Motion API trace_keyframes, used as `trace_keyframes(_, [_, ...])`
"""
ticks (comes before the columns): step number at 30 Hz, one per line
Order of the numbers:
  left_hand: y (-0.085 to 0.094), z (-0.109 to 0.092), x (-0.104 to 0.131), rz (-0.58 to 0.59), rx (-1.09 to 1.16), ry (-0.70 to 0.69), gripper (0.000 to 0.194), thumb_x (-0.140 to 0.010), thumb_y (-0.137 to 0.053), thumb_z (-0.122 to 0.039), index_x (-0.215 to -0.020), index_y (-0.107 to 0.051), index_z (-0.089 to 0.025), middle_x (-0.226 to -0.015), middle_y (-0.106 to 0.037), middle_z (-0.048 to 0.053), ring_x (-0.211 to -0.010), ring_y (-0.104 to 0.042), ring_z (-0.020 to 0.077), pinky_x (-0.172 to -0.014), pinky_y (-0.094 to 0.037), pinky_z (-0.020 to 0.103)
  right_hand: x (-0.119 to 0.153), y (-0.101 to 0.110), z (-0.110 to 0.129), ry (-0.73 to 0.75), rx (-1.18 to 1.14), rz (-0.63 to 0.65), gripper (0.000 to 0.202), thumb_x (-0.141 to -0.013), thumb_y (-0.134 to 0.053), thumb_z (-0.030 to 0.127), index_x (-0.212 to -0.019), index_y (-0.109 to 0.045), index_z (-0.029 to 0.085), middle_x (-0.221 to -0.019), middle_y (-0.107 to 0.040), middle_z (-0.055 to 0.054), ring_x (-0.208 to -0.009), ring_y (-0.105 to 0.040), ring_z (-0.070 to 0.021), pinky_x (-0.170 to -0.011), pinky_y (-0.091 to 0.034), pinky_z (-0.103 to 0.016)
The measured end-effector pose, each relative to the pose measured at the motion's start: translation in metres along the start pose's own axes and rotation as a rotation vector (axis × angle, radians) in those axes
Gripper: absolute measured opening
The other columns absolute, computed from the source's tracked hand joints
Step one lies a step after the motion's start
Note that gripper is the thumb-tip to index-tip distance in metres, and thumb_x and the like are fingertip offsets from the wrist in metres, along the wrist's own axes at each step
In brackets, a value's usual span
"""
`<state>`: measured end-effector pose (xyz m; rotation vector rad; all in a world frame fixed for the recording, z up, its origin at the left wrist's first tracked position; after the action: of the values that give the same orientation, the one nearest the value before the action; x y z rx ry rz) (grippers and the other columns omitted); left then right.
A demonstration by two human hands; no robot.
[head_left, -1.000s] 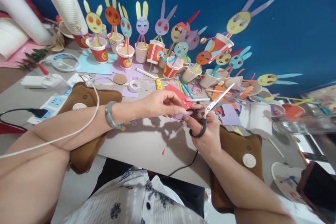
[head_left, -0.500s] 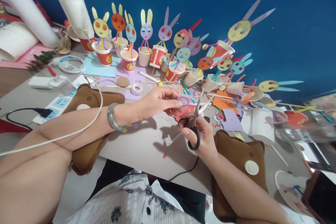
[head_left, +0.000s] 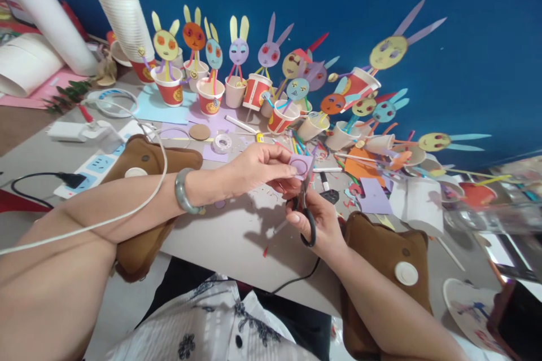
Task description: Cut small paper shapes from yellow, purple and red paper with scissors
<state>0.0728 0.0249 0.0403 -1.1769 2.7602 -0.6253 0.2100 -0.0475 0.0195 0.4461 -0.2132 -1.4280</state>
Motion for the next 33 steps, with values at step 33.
trace_keyframes(33, [-0.0014, 0.0023, 0.0015, 0.000, 0.017, 0.073, 0.014, -0.093, -0.063, -0.017, -0.079, -0.062, -0.013, -0.072, -0.074, 0.002, -0.065, -0.071, 0.0093, -0.066, -0.055, 0.022, 0.0022, 0.0071, -0.0021, 0.067, 0.055, -0.058, 0.048, -0.080, -0.072, 0.068, -0.083, -0.066, 0.021, -0.061, -0.058, 0.002, -0.054, -0.050, -0.0130, -0.056, -0.041, -0.028])
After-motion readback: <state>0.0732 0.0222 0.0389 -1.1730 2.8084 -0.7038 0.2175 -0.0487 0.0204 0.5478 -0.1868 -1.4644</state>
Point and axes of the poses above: each hand's wrist, its own x-axis away from the middle knuckle, its own y-axis out of the back of the hand, z = x × y, the point moved 6 cm from there along -x, towards the middle knuckle
